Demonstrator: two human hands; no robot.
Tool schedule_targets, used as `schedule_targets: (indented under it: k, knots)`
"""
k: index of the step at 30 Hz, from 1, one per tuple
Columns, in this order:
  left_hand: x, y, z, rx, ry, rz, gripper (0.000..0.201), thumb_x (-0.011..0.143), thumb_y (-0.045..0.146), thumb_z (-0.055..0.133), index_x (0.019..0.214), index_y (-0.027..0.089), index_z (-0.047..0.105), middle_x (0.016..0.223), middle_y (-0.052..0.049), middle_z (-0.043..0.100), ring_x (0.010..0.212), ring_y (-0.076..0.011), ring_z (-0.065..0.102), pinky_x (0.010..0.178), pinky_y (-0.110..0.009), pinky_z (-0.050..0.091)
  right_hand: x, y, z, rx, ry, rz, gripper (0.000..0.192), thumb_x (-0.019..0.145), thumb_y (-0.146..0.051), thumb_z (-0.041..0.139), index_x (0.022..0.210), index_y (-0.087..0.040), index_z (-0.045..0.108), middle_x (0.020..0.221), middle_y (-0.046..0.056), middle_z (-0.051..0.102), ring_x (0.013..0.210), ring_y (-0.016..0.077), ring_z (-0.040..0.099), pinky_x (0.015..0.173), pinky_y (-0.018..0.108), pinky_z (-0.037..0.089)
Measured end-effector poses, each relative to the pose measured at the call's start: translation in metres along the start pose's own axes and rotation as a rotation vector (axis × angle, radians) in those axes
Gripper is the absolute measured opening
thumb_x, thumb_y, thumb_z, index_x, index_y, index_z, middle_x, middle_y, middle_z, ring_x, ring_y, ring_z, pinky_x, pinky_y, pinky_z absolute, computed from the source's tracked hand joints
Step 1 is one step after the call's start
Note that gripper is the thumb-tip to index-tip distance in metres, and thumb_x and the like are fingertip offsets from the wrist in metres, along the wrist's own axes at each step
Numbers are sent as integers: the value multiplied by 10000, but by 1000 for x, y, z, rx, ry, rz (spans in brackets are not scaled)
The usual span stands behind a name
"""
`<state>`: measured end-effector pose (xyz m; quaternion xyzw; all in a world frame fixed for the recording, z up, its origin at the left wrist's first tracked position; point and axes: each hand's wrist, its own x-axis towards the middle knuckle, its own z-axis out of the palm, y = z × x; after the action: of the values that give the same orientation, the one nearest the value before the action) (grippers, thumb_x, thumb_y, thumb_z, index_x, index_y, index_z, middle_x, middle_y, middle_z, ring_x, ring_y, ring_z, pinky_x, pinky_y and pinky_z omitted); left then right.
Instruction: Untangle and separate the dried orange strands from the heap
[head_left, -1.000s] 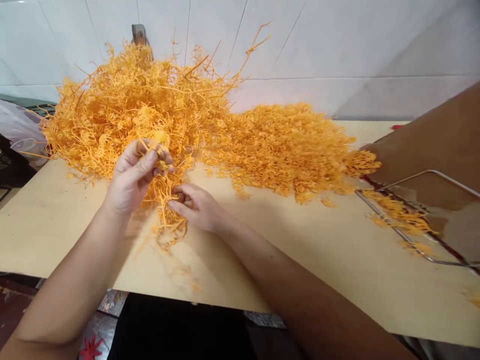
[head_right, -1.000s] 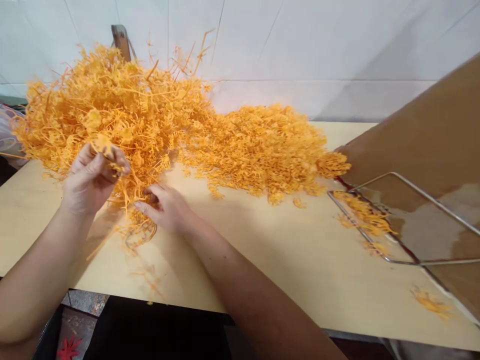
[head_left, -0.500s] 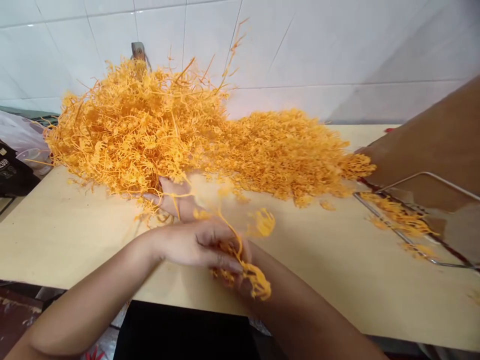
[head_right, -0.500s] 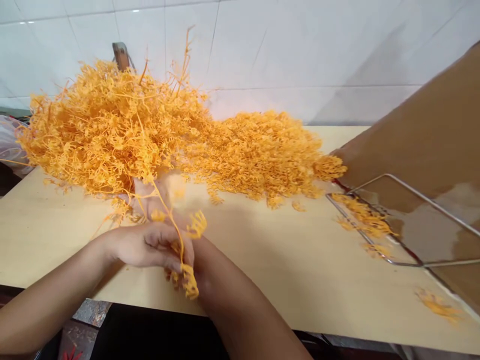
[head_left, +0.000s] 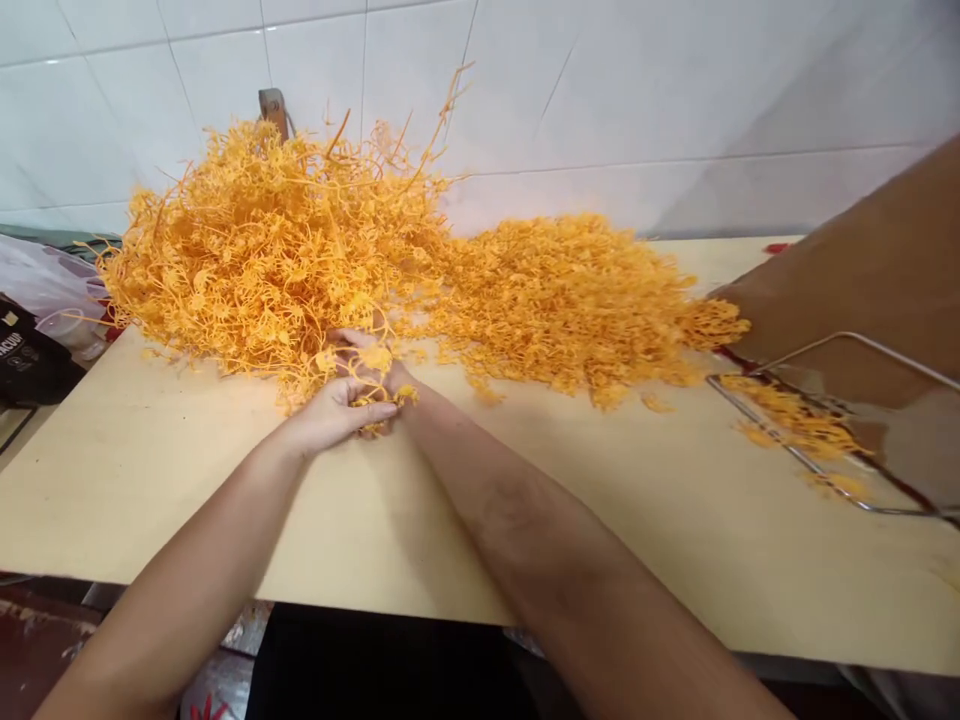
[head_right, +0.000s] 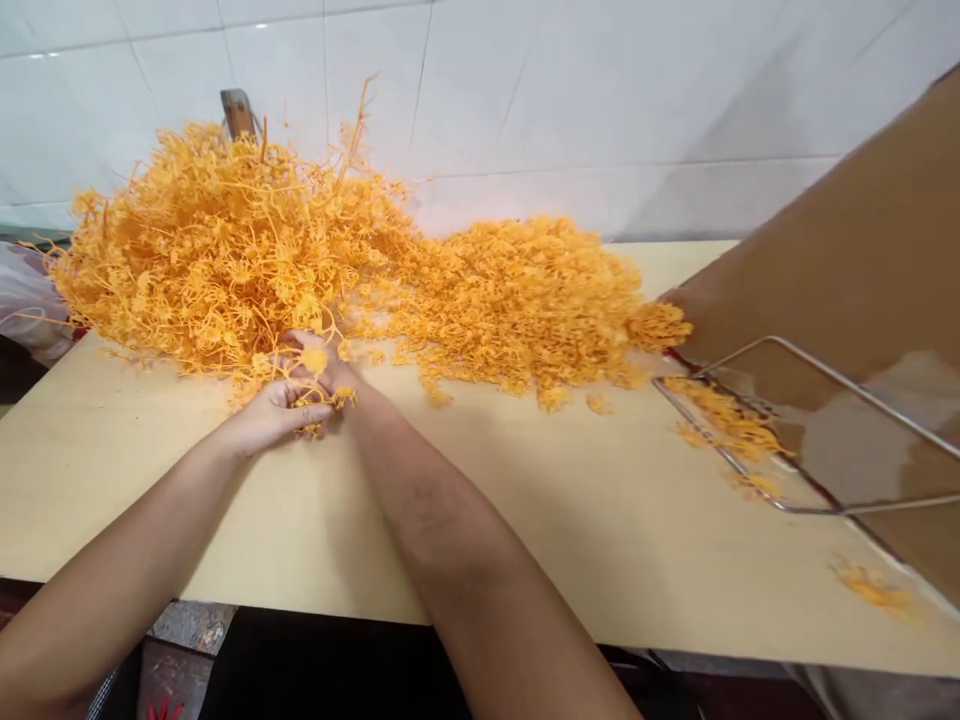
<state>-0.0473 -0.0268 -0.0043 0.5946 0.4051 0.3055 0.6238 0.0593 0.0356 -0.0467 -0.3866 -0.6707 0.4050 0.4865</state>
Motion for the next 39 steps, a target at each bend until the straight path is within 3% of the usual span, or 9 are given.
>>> schedule_targets:
  k: [6, 10, 16, 18, 25, 29, 32, 36, 39]
  knots:
    - [5, -8, -7, 25, 26, -28, 318, 668, 404, 653, 698, 123, 505, 557, 37, 560, 427, -21, 466, 427, -149, 341, -12, -16, -38, -32, 113, -70, 181, 665, -295, 600, 761, -143, 625, 850, 63, 642, 837, 175, 610, 768, 312, 489]
    - [3, -6, 1, 31, 0, -19, 294, 709, 391, 614, 669, 131, 484, 537, 49, 530, 420, -12, 434, 423, -143, 316, -40, -30, -56, 107, 183, 87, 274, 689, -420, 611, 704, -146, 615, 731, 46, 642, 723, 130, 609, 676, 251, 486]
    - [-1, -3, 18, 144, -176, 14, 284, 763, 374, 559, 647, 115, 547, 604, 12, 549, 511, -31, 484, 442, -147, 337, -53, -51, -56, 296, -444, 269, 442, 643, -582, 624, 727, -152, 568, 539, -10, 592, 441, 100, 554, 435, 218, 452]
    - [0, -3, 20, 131, -174, 15, 316, 753, 407, 568, 649, 108, 552, 623, 0, 561, 520, -35, 495, 437, -147, 337, -54, -54, -57, 281, -535, 245, 390, 664, -523, 645, 741, -149, 567, 546, -8, 601, 442, 105, 565, 433, 217, 456]
    - [5, -4, 18, -22, -136, -16, 534, 677, 620, 550, 829, 108, 554, 645, -28, 627, 450, -62, 526, 383, -163, 359, -49, -47, -64, 400, -307, 162, 321, 743, -421, 609, 619, -134, 538, 480, 7, 574, 367, 86, 492, 375, 210, 354]
    - [5, -2, 21, 19, -90, -99, 605, 803, 631, 319, 670, 91, 554, 524, -45, 594, 397, -62, 502, 363, -164, 345, -48, -44, -59, 495, -225, 295, 307, 728, -418, 617, 631, -145, 516, 460, 8, 572, 371, 111, 518, 359, 214, 375]
    - [6, -2, 22, 93, -91, -106, 547, 849, 544, 328, 582, 105, 518, 446, -23, 551, 348, -50, 454, 366, -165, 340, -50, -40, -50, 552, -167, 405, 306, 705, -404, 641, 618, -164, 471, 428, -18, 532, 365, 106, 502, 364, 216, 405]
    - [2, -2, 21, 198, -130, -86, 521, 873, 490, 310, 557, 120, 498, 416, -1, 521, 329, -42, 413, 375, -169, 332, -47, -36, -41, 540, -107, 481, 312, 737, -381, 619, 602, -173, 430, 400, -39, 486, 344, 92, 470, 375, 217, 425]
    - [-8, 2, 30, 354, -312, -31, 519, 839, 527, 368, 562, 116, 522, 461, -5, 545, 401, -44, 470, 440, -161, 370, -38, -34, -41, 487, 176, 589, 242, 827, -265, 521, 627, -171, 422, 394, -70, 458, 324, 53, 419, 406, 194, 446]
